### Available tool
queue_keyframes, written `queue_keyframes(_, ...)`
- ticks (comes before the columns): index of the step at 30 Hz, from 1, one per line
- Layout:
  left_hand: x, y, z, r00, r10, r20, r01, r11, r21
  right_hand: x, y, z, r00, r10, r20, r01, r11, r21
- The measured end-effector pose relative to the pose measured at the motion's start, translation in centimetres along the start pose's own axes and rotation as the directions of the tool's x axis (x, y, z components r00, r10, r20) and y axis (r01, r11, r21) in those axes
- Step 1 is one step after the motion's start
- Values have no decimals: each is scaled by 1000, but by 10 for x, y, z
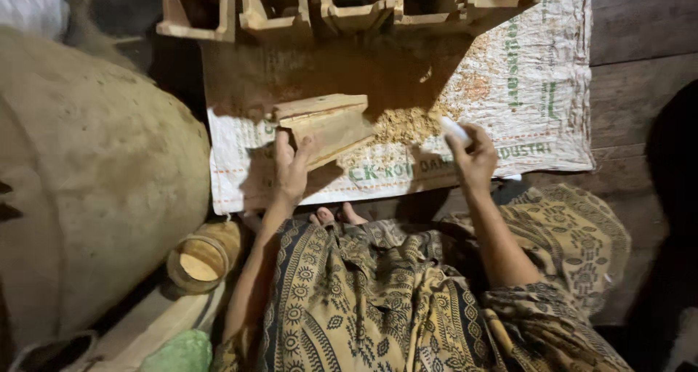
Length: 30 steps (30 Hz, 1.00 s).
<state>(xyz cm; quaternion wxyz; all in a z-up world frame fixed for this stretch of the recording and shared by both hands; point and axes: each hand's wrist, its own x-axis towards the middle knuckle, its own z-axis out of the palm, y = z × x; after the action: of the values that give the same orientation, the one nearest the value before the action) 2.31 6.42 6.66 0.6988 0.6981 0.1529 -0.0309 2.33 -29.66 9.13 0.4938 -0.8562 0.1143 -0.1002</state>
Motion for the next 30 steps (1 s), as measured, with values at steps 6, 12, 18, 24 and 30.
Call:
queue_keyframes(6,4,87,-10,955,266,128,-282,695,661,10,30,-21,990,105,-97,-85,978,191)
queue_keyframes(12,27,82,-34,926,189,326,-377,450,809,20,86,-27,971,79,-226,-79,997,6)
queue_keyframes(18,48,86,-39,993,-117,1,60,511,857,21,129,-20,943,-157,-292,82,964,-254)
queue_keyframes(24,-2,126,-26,996,-85,18,78,972,220,27,118,-17,919,-297,-260,210,925,-317)
queue_keyframes(30,-35,52,-44,918,-303,-258,392,580,714,27,117,-18,921,-312,-232,244,928,-281)
